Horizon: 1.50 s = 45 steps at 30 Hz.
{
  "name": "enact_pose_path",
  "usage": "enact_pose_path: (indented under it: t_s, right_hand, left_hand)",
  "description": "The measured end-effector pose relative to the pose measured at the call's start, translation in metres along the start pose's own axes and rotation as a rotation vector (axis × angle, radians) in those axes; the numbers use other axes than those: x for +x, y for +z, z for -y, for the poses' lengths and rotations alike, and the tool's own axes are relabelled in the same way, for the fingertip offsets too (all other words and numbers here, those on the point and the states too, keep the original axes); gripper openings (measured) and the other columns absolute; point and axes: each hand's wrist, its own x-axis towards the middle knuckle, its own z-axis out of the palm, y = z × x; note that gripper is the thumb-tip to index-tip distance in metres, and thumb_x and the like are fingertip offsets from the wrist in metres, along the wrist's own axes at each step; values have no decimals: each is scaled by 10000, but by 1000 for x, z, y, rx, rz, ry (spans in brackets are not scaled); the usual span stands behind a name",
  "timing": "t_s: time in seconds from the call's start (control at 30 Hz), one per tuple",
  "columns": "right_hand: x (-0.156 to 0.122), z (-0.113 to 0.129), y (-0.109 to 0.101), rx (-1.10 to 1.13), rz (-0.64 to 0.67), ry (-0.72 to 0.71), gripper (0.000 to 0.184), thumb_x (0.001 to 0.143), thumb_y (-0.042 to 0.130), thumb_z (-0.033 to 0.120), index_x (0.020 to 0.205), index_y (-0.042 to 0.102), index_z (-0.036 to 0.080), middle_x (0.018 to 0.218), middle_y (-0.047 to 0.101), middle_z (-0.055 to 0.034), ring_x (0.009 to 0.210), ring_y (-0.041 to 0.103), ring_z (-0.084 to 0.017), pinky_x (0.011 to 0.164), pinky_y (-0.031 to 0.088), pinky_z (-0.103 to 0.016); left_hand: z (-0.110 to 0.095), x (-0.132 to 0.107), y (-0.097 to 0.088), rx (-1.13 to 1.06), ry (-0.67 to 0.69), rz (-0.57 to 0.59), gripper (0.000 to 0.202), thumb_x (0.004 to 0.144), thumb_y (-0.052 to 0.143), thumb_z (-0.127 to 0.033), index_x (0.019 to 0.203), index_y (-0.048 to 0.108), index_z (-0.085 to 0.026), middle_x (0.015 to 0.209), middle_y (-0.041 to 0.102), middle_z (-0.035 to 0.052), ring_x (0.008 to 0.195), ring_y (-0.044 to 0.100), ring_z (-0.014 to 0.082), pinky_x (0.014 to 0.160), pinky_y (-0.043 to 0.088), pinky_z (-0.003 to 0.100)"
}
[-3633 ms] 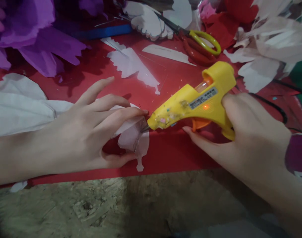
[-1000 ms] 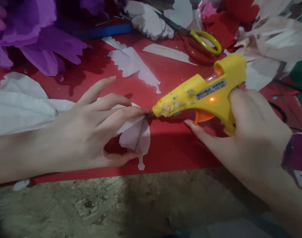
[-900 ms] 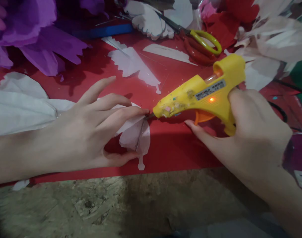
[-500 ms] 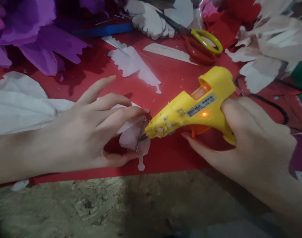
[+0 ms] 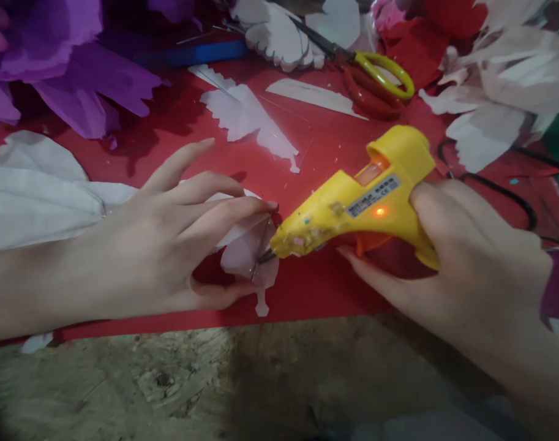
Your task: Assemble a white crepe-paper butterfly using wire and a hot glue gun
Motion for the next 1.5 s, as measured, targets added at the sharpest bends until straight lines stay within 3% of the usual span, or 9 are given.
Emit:
enact_pose_path:
  t_s: [0.23, 0.5, 0.6, 0.73, 0.83, 1.03, 1.2, 1.37, 1.5]
  right_hand:
    - [2, -8, 8, -114, -27, 48, 563, 844, 352, 683, 793, 469, 134, 731, 485, -93, 707, 518, -179, 500, 256, -288]
    - [7, -17, 9, 19, -9, 175, 758, 745, 347, 826, 922, 580, 127, 662, 516, -39, 611, 507, -114, 454, 230, -234]
    - [7, -19, 12, 0, -57, 74, 762, 775, 315, 804, 962, 599, 122, 693, 568, -49, 597, 527, -114, 467, 320, -234]
    - [4, -18, 16, 38, -208, -136, 567, 865, 391, 620, 1037, 573, 111, 906, 648, -92, 734, 616, -139, 588, 475, -243]
    - [3, -19, 17, 19, -267, -140, 507, 869, 429, 569, 1026, 575, 110, 924, 654, -89, 766, 632, -141, 595, 488, -235]
    - [10, -35, 20, 33, -257, 33, 682, 841, 368, 686, 996, 625, 74, 901, 660, -119, 741, 635, -171, 593, 476, -256]
    - [19, -46, 21, 277, -49, 465, 930, 605, 358, 915, 958, 671, 114, 829, 652, -107, 647, 572, -159, 587, 429, -260]
    - [23, -58, 28, 243, 52, 623, 665, 626, 595, 701, 962, 655, 130, 801, 633, -95, 646, 517, -151, 571, 355, -243]
    - [23, -70, 42, 187, 116, 663, 513, 645, 664, 556, 901, 614, 114, 773, 590, -87, 643, 479, -141, 581, 349, -245]
  left_hand:
    - [1, -3, 2, 0, 18, -27, 488, 832, 432, -442, 1118, 550, -65, 914, 678, 106, 963, 579, 281, 1095, 257, 552]
    - [1, -3, 1, -88, -32, 12, 477, 831, 484, -421, 1172, 514, -89, 1072, 659, 131, 1073, 548, 278, 1098, 262, 550]
    - [2, -3, 0, -129, -44, 25, 472, 824, 527, -412, 1190, 499, -116, 1148, 642, 125, 1120, 530, 279, 1115, 236, 548]
    - [3, -3, -1, -169, -33, 42, 513, 822, 571, -430, 1201, 489, -94, 1174, 630, 138, 1125, 530, 279, 1133, 218, 541]
    - [3, -3, -1, -180, -27, 50, 566, 811, 604, -436, 1211, 476, -56, 1177, 620, 155, 1121, 535, 282, 1137, 209, 540]
    - [3, 1, -9, -231, -65, 48, 588, 804, 608, -490, 1207, 458, -88, 1164, 610, 151, 1099, 540, 283, 1096, 278, 543]
    - [6, 6, -23, -276, -147, 51, 354, 903, 411, -432, 1104, 511, -158, 1034, 638, 92, 972, 575, 245, 973, 423, 480]
    - [10, 7, -33, -379, -185, 60, 366, 959, 269, -360, 975, 595, -192, 953, 699, 16, 894, 650, 186, 1012, 414, 419]
    - [5, 4, -37, -368, -173, 79, 439, 969, 214, -311, 961, 633, -182, 1018, 711, 17, 954, 659, 184, 1026, 416, 413]
